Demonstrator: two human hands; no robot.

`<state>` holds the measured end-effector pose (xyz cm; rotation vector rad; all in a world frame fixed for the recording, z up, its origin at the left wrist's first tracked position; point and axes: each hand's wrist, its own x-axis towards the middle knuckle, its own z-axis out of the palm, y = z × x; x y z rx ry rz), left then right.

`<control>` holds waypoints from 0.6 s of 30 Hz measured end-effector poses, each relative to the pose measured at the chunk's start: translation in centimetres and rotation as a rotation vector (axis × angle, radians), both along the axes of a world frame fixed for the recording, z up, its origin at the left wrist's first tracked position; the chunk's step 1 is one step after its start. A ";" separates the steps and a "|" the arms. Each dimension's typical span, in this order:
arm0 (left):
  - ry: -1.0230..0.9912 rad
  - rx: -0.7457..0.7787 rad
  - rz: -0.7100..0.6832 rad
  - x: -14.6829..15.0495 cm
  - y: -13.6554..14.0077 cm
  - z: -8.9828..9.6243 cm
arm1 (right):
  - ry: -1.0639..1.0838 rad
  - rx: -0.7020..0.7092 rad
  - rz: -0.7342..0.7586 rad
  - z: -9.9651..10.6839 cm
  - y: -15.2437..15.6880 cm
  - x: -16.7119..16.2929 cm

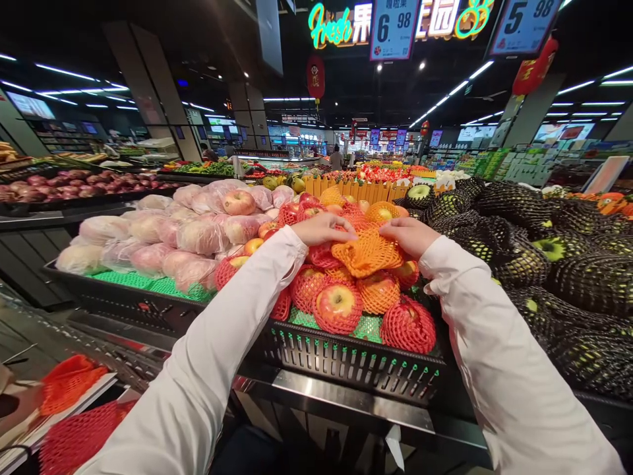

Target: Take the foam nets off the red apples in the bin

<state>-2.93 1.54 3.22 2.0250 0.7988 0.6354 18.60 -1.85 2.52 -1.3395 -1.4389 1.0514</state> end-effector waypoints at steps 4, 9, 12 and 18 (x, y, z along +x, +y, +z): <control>0.160 -0.150 -0.217 -0.5 -0.8 0.5 | -0.161 -0.037 0.030 0.1 -0.9 -0.2; 0.143 -0.212 -0.241 -0.4 -1.1 0.6 | -0.391 -0.039 -0.080 1.0 -2.3 -1.4; 0.018 -0.226 -0.118 0.2 -0.8 0.2 | -0.523 0.047 -0.142 1.2 -2.2 -1.6; -0.069 -0.241 0.148 1.8 -0.8 -0.7 | -0.555 0.083 -0.066 -1.4 0.6 -0.4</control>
